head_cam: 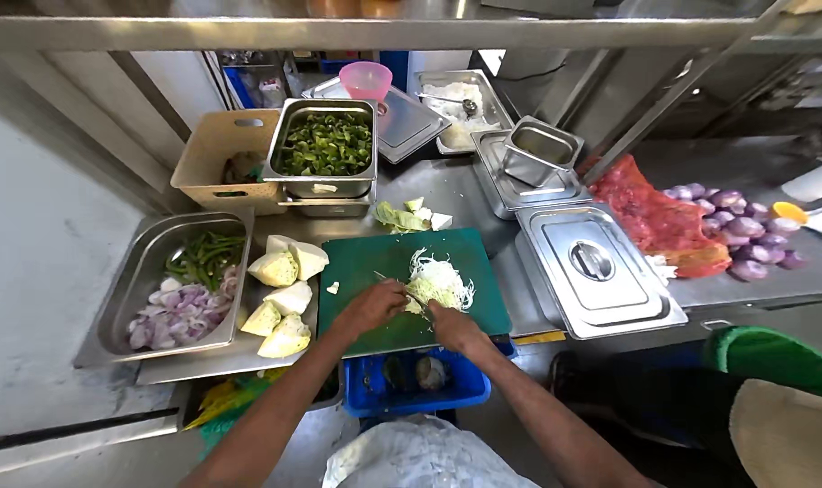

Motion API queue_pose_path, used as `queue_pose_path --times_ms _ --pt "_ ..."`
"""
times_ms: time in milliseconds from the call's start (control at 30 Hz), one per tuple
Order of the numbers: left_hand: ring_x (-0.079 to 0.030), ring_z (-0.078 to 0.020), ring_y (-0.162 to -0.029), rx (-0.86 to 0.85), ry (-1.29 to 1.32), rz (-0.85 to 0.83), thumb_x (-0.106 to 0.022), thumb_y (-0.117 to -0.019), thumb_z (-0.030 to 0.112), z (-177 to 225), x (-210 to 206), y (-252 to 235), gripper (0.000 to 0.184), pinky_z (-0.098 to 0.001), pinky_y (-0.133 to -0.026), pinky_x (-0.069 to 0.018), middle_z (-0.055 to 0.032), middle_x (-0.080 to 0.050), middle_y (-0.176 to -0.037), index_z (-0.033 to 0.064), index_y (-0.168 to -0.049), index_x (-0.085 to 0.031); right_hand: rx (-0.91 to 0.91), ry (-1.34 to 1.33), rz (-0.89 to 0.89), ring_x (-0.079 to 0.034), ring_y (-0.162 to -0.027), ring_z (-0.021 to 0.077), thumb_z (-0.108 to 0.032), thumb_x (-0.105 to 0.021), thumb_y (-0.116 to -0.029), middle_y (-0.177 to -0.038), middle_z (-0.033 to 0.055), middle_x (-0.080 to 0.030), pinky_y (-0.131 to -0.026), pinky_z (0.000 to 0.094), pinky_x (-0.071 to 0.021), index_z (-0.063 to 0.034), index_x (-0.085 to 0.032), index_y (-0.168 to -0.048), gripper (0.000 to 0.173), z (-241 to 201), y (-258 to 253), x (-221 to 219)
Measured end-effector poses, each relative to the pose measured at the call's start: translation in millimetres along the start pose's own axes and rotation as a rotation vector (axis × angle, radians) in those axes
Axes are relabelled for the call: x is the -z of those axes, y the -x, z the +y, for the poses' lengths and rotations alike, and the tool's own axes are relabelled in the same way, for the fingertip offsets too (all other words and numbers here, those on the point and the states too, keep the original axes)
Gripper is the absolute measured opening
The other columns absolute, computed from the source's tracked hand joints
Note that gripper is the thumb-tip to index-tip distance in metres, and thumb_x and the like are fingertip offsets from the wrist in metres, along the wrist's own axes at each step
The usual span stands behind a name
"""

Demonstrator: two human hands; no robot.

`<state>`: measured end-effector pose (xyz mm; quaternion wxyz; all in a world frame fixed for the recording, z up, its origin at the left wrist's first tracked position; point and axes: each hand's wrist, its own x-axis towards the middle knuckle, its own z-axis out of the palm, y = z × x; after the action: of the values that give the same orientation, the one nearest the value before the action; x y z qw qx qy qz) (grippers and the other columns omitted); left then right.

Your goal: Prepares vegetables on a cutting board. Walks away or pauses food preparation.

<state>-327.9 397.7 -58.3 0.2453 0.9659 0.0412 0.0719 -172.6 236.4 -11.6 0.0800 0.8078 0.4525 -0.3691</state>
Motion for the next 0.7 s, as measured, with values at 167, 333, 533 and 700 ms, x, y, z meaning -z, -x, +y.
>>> queue_pose_path --times_ms 167,333,533,700 --pt "-0.068 -0.0265 -0.114 -0.004 -0.021 -0.017 -0.068 -0.0966 0.010 1 2 -6 0.012 -0.0420 -0.106 -0.0514 -0.0111 -0.074 -0.112 0.0022 -0.097 -0.077 -0.040 0.135 0.047 -0.070 -0.103 0.0419 -0.014 -0.054 -0.1011 -0.111 0.0196 -0.071 -0.082 0.0618 -0.0556 -0.0209 -0.051 -0.141 0.041 3 45 44" --pt "-0.068 -0.0252 -0.109 -0.011 0.006 -0.013 -0.070 -0.0938 0.007 2 2 -8 0.008 -0.0412 -0.104 -0.0530 -0.0107 -0.074 -0.107 0.0023 -0.093 -0.076 -0.020 0.030 0.024 -0.070 -0.104 0.0425 -0.015 -0.055 -0.1019 -0.114 0.0203 -0.070 -0.083 0.0636 -0.0556 -0.0186 -0.049 -0.143 0.042 -3 11 9" --pt "-0.068 -0.0264 -0.110 0.004 0.014 -0.007 -0.069 -0.0940 0.007 1 3 -9 0.008 -0.0435 -0.103 -0.0530 -0.0112 -0.073 -0.108 0.0029 -0.095 -0.077 -0.019 0.187 0.049 -0.070 -0.100 0.0409 -0.014 -0.059 -0.0986 -0.108 0.0181 -0.071 -0.079 0.0607 -0.0557 -0.0210 -0.054 -0.138 0.040 3 43 49" --pt "-0.068 -0.0250 -0.110 0.019 0.021 0.009 -0.070 -0.0937 0.007 3 1 -8 0.007 -0.0417 -0.103 -0.0532 -0.0100 -0.074 -0.108 0.0036 -0.093 -0.076 -0.011 0.074 0.015 -0.070 -0.103 0.0424 -0.015 -0.056 -0.1011 -0.114 0.0208 -0.070 -0.082 0.0633 -0.0560 -0.0172 -0.049 -0.143 0.042 -4 7 15"
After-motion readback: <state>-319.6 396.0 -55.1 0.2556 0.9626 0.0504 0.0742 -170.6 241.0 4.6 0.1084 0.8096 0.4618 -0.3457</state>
